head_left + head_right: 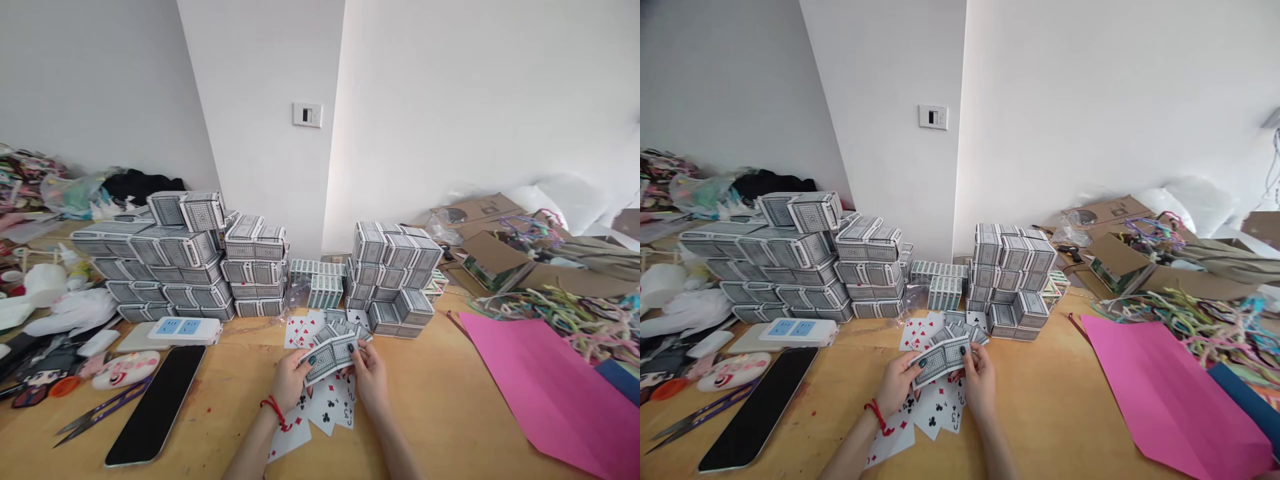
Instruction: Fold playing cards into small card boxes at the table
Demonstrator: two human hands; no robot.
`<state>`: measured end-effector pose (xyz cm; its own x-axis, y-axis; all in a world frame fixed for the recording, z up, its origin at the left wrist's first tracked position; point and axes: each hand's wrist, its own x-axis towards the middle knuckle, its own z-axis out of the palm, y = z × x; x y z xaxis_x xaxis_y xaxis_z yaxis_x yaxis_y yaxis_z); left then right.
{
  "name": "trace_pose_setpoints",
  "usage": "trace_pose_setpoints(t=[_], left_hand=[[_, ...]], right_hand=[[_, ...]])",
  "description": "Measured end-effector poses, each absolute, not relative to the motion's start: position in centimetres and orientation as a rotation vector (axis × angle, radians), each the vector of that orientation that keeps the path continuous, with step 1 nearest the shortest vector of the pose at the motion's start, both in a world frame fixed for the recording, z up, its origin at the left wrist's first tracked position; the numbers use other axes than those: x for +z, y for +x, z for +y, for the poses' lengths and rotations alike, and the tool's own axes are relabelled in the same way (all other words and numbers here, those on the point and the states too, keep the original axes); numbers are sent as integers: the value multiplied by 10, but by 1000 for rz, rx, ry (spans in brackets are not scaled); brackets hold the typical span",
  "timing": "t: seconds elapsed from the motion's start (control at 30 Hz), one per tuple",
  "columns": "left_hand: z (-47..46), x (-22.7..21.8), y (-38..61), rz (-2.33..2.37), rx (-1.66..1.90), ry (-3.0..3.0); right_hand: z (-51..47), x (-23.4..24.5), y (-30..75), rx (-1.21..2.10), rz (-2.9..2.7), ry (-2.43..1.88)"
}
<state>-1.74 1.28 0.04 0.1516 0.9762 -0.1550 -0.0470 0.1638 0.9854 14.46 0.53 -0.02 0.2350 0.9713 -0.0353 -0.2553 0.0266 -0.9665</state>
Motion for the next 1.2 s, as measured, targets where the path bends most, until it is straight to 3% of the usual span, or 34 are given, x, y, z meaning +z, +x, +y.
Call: trace_pose_setpoints(t=[1.2], left_hand=[[11,7,-22,1070,902,1175]], right_hand=[[1,8,154,1229,-931,-1109]])
